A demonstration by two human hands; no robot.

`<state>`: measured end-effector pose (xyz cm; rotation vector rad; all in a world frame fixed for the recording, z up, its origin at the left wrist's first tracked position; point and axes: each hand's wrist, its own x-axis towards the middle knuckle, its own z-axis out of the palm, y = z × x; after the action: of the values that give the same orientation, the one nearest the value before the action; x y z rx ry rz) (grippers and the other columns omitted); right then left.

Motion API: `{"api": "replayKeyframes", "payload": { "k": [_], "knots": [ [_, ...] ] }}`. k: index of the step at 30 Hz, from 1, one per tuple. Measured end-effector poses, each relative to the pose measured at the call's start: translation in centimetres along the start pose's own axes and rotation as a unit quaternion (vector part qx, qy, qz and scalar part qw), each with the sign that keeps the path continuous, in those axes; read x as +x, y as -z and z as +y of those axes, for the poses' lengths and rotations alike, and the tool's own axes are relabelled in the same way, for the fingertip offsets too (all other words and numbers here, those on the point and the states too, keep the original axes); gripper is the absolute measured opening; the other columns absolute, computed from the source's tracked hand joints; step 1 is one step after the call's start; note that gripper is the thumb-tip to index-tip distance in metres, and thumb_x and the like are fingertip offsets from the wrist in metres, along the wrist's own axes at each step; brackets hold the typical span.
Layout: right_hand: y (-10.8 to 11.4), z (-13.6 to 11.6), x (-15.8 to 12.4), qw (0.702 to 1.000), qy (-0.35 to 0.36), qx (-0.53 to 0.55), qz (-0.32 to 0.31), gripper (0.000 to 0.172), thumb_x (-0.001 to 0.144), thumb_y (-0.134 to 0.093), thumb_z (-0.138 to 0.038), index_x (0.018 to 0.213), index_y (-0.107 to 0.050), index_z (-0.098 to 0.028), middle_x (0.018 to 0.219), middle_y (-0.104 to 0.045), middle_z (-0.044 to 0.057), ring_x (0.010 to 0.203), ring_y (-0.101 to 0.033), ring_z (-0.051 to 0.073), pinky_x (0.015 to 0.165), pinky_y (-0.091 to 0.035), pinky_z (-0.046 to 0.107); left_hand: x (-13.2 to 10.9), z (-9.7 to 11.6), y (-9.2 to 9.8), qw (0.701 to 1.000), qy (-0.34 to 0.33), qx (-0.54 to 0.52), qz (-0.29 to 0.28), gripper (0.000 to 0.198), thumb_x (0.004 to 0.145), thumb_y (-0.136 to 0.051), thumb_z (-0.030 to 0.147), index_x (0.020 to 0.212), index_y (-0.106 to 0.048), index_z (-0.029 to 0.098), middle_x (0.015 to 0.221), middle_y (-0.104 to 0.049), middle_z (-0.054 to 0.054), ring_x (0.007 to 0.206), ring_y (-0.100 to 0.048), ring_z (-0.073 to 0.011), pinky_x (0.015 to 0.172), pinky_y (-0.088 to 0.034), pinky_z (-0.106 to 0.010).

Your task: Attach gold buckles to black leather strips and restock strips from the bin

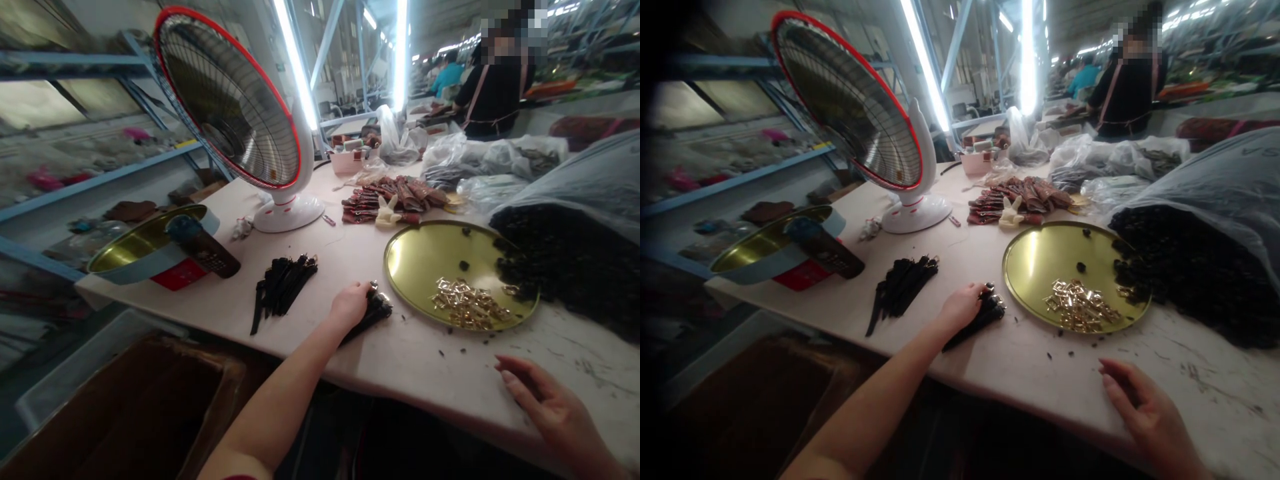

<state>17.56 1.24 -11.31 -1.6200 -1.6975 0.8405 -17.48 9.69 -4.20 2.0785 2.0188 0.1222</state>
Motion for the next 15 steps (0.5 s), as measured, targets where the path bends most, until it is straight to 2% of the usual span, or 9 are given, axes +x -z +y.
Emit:
{"api": "replayKeyframes", "payload": {
  "k": [5, 11, 15],
  "knots": [
    [-0.1, 0.2, -0.1, 1.0, -0.024, -0.001, -0.018, 0.036, 0.073, -0.053, -0.049, 0.1, -0.058, -0.025, 0.101, -0.067, 0.004, 0.095, -0.061, 0.023, 0.081, -0.052, 0.032, 0.5, -0.3, -0.3, 1.0, -0.004, 0.002, 0.002, 0.035, 0.085, -0.033, 0.017, 0.114, -0.048, 0.029, 0.104, -0.06, -0.004, 0.093, -0.057, -0.0176, 0.078, -0.044, -0.027],
    [-0.2, -0.1, -0.3, 1.0, -0.006, -0.002, -0.017, 0.035, 0.075, -0.051, -0.048, 0.101, -0.057, -0.024, 0.101, -0.066, 0.006, 0.093, -0.062, 0.024, 0.079, -0.053, 0.032, 1.1, 0.6, 0.1, 1.0, 0.017, 0.021, 0.001, 0.027, 0.084, -0.042, 0.034, 0.107, -0.05, 0.024, 0.106, -0.058, -0.007, 0.091, -0.057, -0.0203, 0.075, -0.045, -0.03],
    [-0.2, -0.2, -0.3, 1.0, 0.003, -0.002, -0.021, 0.035, 0.076, -0.051, -0.046, 0.102, -0.057, -0.024, 0.101, -0.066, 0.007, 0.093, -0.062, 0.024, 0.078, -0.053, 0.031, 1.7, 0.7, 0.1, 0.999, 0.03, 0.03, -0.005, 0.024, 0.081, -0.047, 0.029, 0.105, -0.051, 0.023, 0.102, -0.06, -0.007, 0.089, -0.058, -0.0195, 0.073, -0.044, -0.028]
  ]
}}
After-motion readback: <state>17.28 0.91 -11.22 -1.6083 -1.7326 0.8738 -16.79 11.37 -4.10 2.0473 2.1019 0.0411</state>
